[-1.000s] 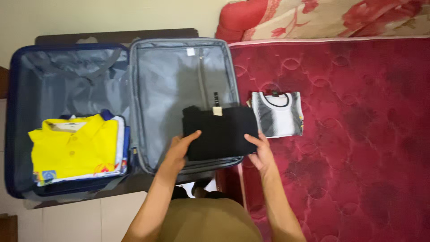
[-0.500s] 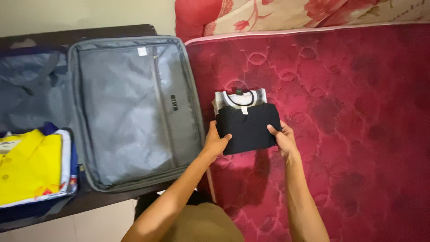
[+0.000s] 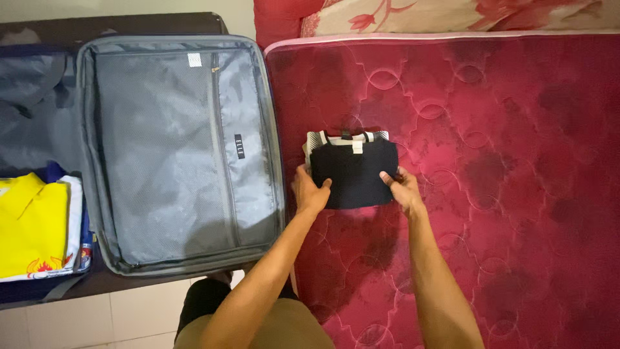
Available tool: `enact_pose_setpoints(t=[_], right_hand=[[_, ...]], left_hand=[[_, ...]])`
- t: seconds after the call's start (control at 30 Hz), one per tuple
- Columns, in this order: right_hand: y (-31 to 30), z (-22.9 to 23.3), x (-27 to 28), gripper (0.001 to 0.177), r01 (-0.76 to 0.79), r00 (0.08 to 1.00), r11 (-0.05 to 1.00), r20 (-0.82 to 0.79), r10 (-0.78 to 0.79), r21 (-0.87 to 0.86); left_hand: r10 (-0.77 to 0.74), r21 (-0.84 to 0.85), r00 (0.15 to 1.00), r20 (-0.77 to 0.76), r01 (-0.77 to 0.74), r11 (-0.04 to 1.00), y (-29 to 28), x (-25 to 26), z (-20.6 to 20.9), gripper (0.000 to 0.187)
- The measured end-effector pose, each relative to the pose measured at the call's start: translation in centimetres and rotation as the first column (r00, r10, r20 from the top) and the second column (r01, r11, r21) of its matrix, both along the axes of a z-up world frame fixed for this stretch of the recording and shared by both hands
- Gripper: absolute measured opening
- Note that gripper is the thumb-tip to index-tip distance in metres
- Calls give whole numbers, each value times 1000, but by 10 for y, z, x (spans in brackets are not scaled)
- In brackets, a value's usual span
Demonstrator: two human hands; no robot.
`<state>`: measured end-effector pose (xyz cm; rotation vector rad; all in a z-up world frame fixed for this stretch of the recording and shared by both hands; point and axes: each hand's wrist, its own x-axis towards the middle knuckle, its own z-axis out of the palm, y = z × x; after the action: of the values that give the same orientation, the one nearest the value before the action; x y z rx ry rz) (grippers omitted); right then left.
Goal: The person folds a shirt, places the folded clothes into an open suitcase, fastens the interior strap, and zips the suitcase closed.
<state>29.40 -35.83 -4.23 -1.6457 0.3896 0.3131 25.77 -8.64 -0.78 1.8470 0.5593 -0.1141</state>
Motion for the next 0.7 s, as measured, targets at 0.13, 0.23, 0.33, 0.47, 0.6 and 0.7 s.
enact_pose_setpoints(t=[0.13, 0.23, 0.33, 0.47, 0.6, 0.7], right_hand=[[0, -13, 2, 54, 10, 997, 1000, -74, -12, -24], [3, -2, 2, 77, -21, 985, 986, -171, -8, -162], [2, 12, 7, 86, -111, 973, 990, -214, 89, -89], [0, 22, 6, 86, -94, 939, 993, -338, 62, -78], [-11, 30, -11, 77, 38, 907, 994, -421, 10, 106], [-11, 51, -31, 73, 149, 928, 963, -367, -58, 226]], left_hand=[[56, 35, 977, -204, -50, 998, 5, 4, -2, 99], [60, -140, 973, -222, -93, 986, 5, 5, 3, 109], [70, -232, 974, -217, -121, 965, 5, 9, 10, 103], [-12, -487, 994, -104, -40, 873, 3, 14, 20, 85], [-51, -471, 948, -315, -109, 875, 7, 13, 33, 86], [-158, -544, 952, -260, -9, 839, 10, 1, 60, 90]])
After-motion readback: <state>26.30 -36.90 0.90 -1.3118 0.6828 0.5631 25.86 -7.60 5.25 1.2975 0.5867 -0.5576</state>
